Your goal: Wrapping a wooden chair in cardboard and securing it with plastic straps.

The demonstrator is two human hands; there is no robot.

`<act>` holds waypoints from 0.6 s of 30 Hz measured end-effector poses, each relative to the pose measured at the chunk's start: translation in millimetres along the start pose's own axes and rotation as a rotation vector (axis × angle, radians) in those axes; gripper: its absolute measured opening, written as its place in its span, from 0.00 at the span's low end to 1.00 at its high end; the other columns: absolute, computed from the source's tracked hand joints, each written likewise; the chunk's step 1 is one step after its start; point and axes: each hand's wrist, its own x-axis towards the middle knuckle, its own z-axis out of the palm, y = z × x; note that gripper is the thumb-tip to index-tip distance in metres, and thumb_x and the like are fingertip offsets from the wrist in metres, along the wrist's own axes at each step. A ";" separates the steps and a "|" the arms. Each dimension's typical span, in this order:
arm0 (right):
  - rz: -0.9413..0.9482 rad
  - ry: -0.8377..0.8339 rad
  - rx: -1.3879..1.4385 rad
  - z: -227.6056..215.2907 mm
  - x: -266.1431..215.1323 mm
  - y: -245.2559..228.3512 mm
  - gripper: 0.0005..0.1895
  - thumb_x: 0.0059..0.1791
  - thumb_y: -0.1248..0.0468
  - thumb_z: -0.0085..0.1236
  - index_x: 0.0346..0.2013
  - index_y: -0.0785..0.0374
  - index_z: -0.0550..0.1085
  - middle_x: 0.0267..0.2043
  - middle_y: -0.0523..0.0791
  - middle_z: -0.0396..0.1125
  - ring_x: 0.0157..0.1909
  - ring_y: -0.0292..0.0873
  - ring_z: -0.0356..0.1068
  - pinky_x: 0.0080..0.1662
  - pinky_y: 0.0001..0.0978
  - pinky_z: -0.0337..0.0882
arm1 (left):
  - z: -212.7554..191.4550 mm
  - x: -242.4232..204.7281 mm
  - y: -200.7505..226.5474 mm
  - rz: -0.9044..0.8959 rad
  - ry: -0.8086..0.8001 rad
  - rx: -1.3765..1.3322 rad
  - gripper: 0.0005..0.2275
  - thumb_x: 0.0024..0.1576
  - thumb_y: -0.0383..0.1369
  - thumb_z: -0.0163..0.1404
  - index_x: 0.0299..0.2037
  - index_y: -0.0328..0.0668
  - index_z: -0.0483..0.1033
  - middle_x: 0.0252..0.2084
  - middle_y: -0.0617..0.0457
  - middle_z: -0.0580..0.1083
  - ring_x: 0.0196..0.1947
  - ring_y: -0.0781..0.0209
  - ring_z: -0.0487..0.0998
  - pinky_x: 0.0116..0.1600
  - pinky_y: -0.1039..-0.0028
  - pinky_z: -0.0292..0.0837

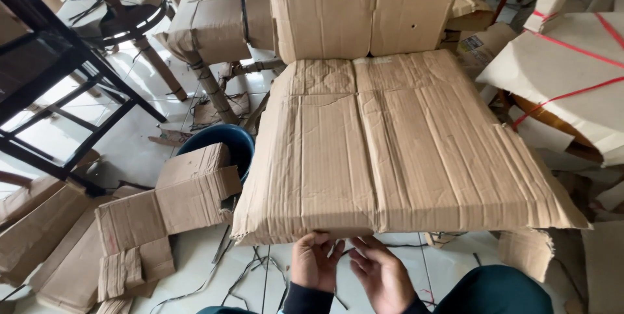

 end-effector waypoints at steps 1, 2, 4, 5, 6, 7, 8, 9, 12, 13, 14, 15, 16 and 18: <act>0.022 0.185 0.046 -8.5 -4.5 -9.8 0.12 0.48 0.69 0.48 0.46 0.58 0.71 0.50 0.53 0.71 0.51 0.51 0.67 0.48 0.36 0.65 | -1.9 2.5 -1.5 0.005 0.029 0.000 0.07 0.44 0.20 0.46 0.25 0.46 0.69 0.25 0.55 0.69 0.27 0.58 0.69 0.40 0.64 0.67; 0.048 0.369 0.092 -17.4 -8.9 -19.6 0.18 0.48 0.60 0.49 0.53 0.50 0.69 0.59 0.53 0.70 0.61 0.58 0.68 0.55 0.42 0.66 | -3.9 5.3 -3.4 0.011 0.058 0.000 0.08 0.42 0.20 0.46 0.25 0.48 0.69 0.26 0.55 0.70 0.28 0.59 0.69 0.44 0.62 0.67; -0.026 0.390 0.175 -37.6 -4.2 -41.9 0.14 0.50 0.49 0.45 0.48 0.45 0.67 0.55 0.50 0.68 0.58 0.57 0.67 0.54 0.47 0.66 | 0.8 0.0 -3.1 0.019 0.077 0.014 0.08 0.42 0.20 0.45 0.25 0.48 0.67 0.27 0.56 0.69 0.29 0.59 0.68 0.46 0.61 0.67; -0.102 0.406 0.262 -48.6 -2.8 -52.7 0.16 0.51 0.38 0.41 0.42 0.41 0.66 0.51 0.47 0.66 0.55 0.56 0.67 0.54 0.53 0.65 | 3.3 -2.8 -3.2 0.031 0.094 0.030 0.08 0.42 0.21 0.45 0.25 0.49 0.66 0.27 0.56 0.68 0.29 0.59 0.68 0.48 0.61 0.67; -0.105 0.413 0.267 -49.5 -1.2 -61.5 0.16 0.51 0.38 0.41 0.42 0.41 0.66 0.51 0.47 0.66 0.55 0.56 0.67 0.54 0.53 0.65 | 1.3 -4.7 -4.9 0.024 0.094 0.037 0.08 0.42 0.21 0.45 0.25 0.49 0.66 0.27 0.56 0.68 0.29 0.59 0.68 0.48 0.61 0.67; -0.124 0.362 0.335 -47.7 3.2 -72.4 0.21 0.52 0.34 0.36 0.39 0.43 0.66 0.52 0.47 0.65 0.63 0.59 0.64 0.63 0.61 0.56 | 3.4 -4.3 -4.5 0.033 0.107 0.031 0.08 0.41 0.21 0.44 0.25 0.48 0.66 0.28 0.56 0.69 0.31 0.57 0.70 0.49 0.59 0.70; -0.143 0.309 0.402 -45.6 6.8 -83.5 0.26 0.53 0.31 0.32 0.36 0.46 0.66 0.54 0.47 0.65 0.72 0.61 0.61 0.72 0.68 0.46 | 5.5 -4.4 -3.6 0.043 0.119 0.025 0.08 0.41 0.21 0.44 0.26 0.47 0.66 0.29 0.55 0.69 0.32 0.55 0.71 0.50 0.57 0.72; -0.150 0.305 0.407 -23.8 -5.8 -91.6 0.26 0.53 0.31 0.32 0.36 0.46 0.66 0.54 0.47 0.65 0.72 0.61 0.61 0.72 0.68 0.46 | 4.7 -1.5 -5.5 0.043 0.110 0.030 0.08 0.41 0.21 0.44 0.26 0.47 0.66 0.29 0.55 0.69 0.32 0.55 0.71 0.50 0.57 0.72; -0.141 0.300 0.406 7.1 -21.2 -103.1 0.34 0.48 0.33 0.37 0.61 0.45 0.68 0.65 0.44 0.65 0.71 0.50 0.61 0.73 0.63 0.54 | 1.3 4.5 -11.6 0.049 0.106 0.004 0.10 0.40 0.20 0.44 0.29 0.48 0.67 0.28 0.55 0.69 0.31 0.57 0.71 0.51 0.55 0.73; -0.156 0.289 0.413 -7.3 -11.8 -98.2 0.28 0.51 0.36 0.38 0.56 0.46 0.69 0.62 0.44 0.66 0.67 0.50 0.64 0.70 0.59 0.58 | -1.2 3.7 -15.5 0.053 0.056 -0.016 0.10 0.40 0.19 0.45 0.28 0.47 0.69 0.28 0.54 0.71 0.32 0.55 0.72 0.47 0.58 0.72; -0.170 0.279 0.419 -21.7 -2.0 -93.3 0.22 0.54 0.38 0.38 0.51 0.46 0.69 0.58 0.44 0.67 0.63 0.49 0.66 0.68 0.55 0.62 | -3.7 3.3 -19.5 0.057 0.006 -0.035 0.10 0.40 0.18 0.47 0.28 0.46 0.70 0.29 0.53 0.73 0.33 0.54 0.74 0.44 0.60 0.71; -0.167 0.277 0.420 -27.6 0.0 -91.2 0.22 0.54 0.38 0.38 0.51 0.46 0.69 0.58 0.44 0.67 0.63 0.49 0.66 0.68 0.55 0.62 | -11.8 8.0 -32.5 0.061 0.007 -0.034 0.10 0.40 0.18 0.47 0.28 0.46 0.70 0.29 0.53 0.73 0.33 0.54 0.74 0.44 0.60 0.71; -0.165 0.310 0.382 -33.5 2.2 -89.4 0.22 0.52 0.38 0.43 0.49 0.46 0.70 0.55 0.43 0.67 0.60 0.47 0.67 0.64 0.48 0.65 | -19.6 13.0 -45.7 0.019 -0.023 0.071 0.07 0.42 0.22 0.50 0.28 0.43 0.75 0.31 0.52 0.77 0.34 0.54 0.77 0.42 0.64 0.67; -0.168 0.344 0.350 -46.1 7.0 -85.4 0.22 0.51 0.37 0.48 0.47 0.47 0.71 0.53 0.43 0.67 0.56 0.45 0.67 0.60 0.41 0.68 | -13.6 3.2 -58.7 -0.026 -0.059 0.181 0.04 0.45 0.26 0.53 0.29 0.41 0.79 0.34 0.50 0.82 0.35 0.55 0.81 0.39 0.67 0.64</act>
